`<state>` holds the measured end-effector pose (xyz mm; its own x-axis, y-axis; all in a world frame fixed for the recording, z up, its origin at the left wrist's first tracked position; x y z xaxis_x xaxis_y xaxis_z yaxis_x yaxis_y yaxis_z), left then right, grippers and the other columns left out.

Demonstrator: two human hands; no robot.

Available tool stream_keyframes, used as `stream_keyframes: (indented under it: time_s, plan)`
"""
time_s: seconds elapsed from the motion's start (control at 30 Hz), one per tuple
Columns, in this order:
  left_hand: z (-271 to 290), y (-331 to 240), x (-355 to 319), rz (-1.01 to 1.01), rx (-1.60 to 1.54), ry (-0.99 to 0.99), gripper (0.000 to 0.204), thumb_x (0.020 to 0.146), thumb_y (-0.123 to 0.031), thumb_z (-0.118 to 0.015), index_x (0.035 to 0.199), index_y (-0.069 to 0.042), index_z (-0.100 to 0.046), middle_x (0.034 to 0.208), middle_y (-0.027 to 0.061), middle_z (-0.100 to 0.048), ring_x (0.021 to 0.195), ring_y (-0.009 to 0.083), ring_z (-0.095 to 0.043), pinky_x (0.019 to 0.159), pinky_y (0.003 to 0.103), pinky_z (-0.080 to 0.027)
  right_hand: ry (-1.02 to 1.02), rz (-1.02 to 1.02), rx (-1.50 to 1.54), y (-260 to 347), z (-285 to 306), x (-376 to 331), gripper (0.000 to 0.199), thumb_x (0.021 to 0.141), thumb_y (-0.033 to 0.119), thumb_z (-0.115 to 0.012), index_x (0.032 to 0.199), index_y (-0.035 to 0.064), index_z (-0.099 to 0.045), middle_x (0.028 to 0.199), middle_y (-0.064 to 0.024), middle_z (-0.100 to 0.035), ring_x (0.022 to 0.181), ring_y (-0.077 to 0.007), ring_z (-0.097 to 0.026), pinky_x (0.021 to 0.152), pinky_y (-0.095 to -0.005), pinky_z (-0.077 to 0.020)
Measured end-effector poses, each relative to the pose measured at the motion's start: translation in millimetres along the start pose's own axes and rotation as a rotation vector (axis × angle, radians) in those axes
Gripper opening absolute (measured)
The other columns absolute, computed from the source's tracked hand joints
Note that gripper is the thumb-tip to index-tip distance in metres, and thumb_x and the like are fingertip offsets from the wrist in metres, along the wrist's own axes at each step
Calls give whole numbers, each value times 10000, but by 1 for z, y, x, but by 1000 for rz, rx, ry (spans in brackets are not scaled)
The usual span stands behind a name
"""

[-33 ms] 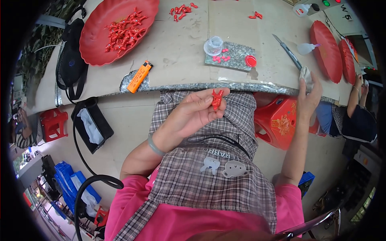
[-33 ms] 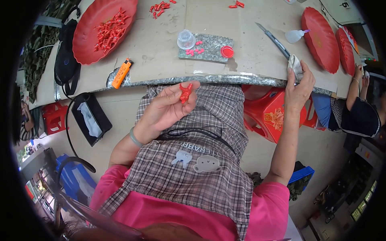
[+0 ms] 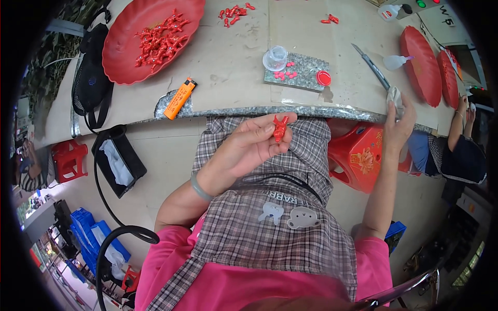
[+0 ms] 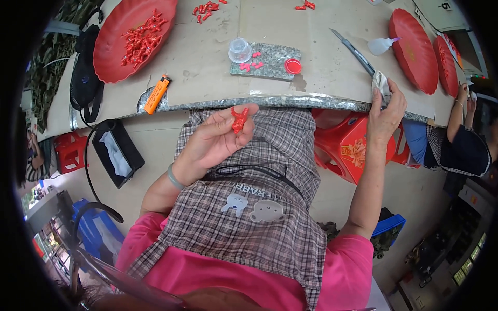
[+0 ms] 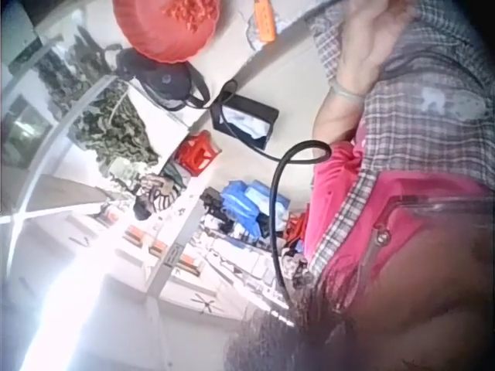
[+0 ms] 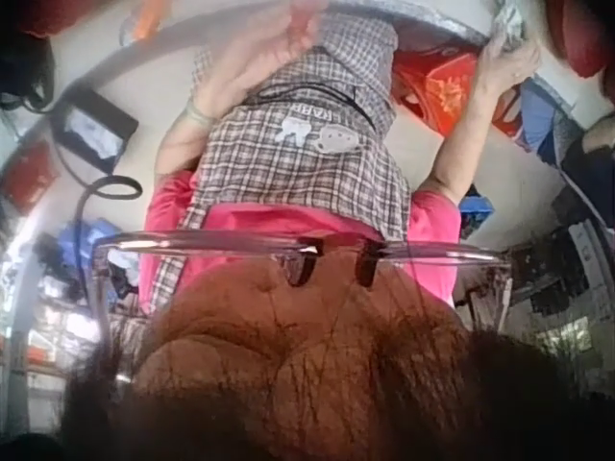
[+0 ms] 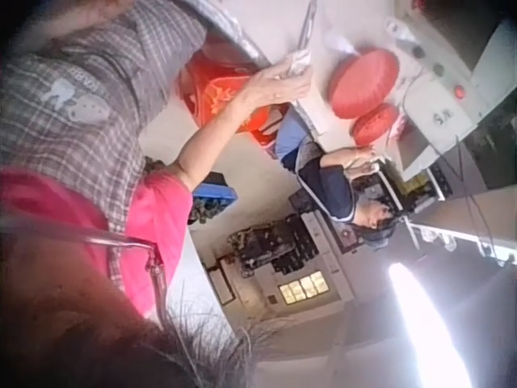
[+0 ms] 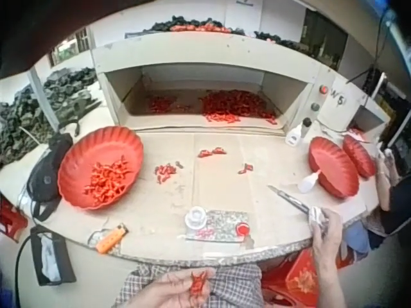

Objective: The person assembles small red plastic components by hand at a factory workstation.

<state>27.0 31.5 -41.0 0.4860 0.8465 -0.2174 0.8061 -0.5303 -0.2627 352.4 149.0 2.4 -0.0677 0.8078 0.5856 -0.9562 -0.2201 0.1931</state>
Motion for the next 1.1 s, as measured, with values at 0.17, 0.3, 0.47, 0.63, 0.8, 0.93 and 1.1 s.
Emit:
stream_keyframes:
  time_s: [0.17, 0.3, 0.47, 0.63, 0.8, 0.93, 1.1]
  plan:
    - [-1, 2, 2, 14, -57, 85, 450, 995, -146, -538, 1380, 72, -456, 1050, 134, -647, 925, 177, -648, 860, 282, -541, -82, -41, 49, 2, 9, -3, 234, 895, 79, -681, 1114, 9, -636, 1047, -129, -656, 990, -289, -604, 862, -372, -484]
    - [1, 4, 2, 18, -55, 95, 451, 992, -145, -543, 1379, 71, -457, 1042, 134, -643, 930, 179, -649, 859, 286, -542, -211, -84, 281, 28, 28, -2, 192, 890, 24, -685, 1076, -1, -642, 1021, -112, -657, 961, -215, -626, 826, -317, -500]
    - [-3, 2, 1, -5, 102, 78, 435, 990, -146, -555, 1371, 52, -478, 1048, 123, -644, 920, 172, -657, 843, 297, -552, -80, -209, 788, 78, 37, -16, 168, 881, -25, -676, 1046, -13, -643, 1006, -98, -642, 946, -167, -613, 800, -287, -496]
    - [-5, -4, -1, -99, 549, 22, 398, 979, -110, -579, 1348, 28, -521, 1080, 106, -651, 937, 156, -661, 845, 288, -554, 291, -149, 1188, 132, 15, -38, 164, 857, -51, -680, 1015, -31, -643, 970, -89, -621, 860, -130, -578, 741, -236, -463]
    - [-10, -5, -1, -149, 791, -43, 338, 954, -34, -600, 1283, 40, -569, 1121, 99, -663, 1022, 161, -652, 892, 289, -551, 456, -208, 1389, 152, -1, -50, 143, 876, -34, -668, 1018, -35, -656, 986, -98, -629, 876, -141, -589, 756, -256, -473]
    - [-12, -3, -3, -154, 717, -64, 309, 947, -24, -607, 1246, 52, -591, 1143, 111, -663, 1028, 166, -655, 891, 287, -555, 610, -34, 1315, 162, -1, -45, 164, 850, -36, -668, 1007, 0, -699, 942, -92, -648, 848, -165, -621, 727, -275, -493]
    - [-5, 2, 0, -95, 664, -24, 282, 940, -15, -616, 1211, 61, -612, 1059, 117, -695, 963, 173, -682, 826, 282, -570, 594, 256, 1161, 174, 5, -47, 206, 791, -35, -698, 985, 29, -725, 894, -94, -655, 787, -202, -655, 647, -290, -514]
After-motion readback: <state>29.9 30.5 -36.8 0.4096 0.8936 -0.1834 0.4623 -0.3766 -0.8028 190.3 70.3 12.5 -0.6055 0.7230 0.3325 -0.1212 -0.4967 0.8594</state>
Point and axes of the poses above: each hand's wrist, its own x-axis towards the middle knuckle, its own z-axis out of the back of the hand, y = z × x, the point moved 5 cm from there along x, towards the middle knuckle
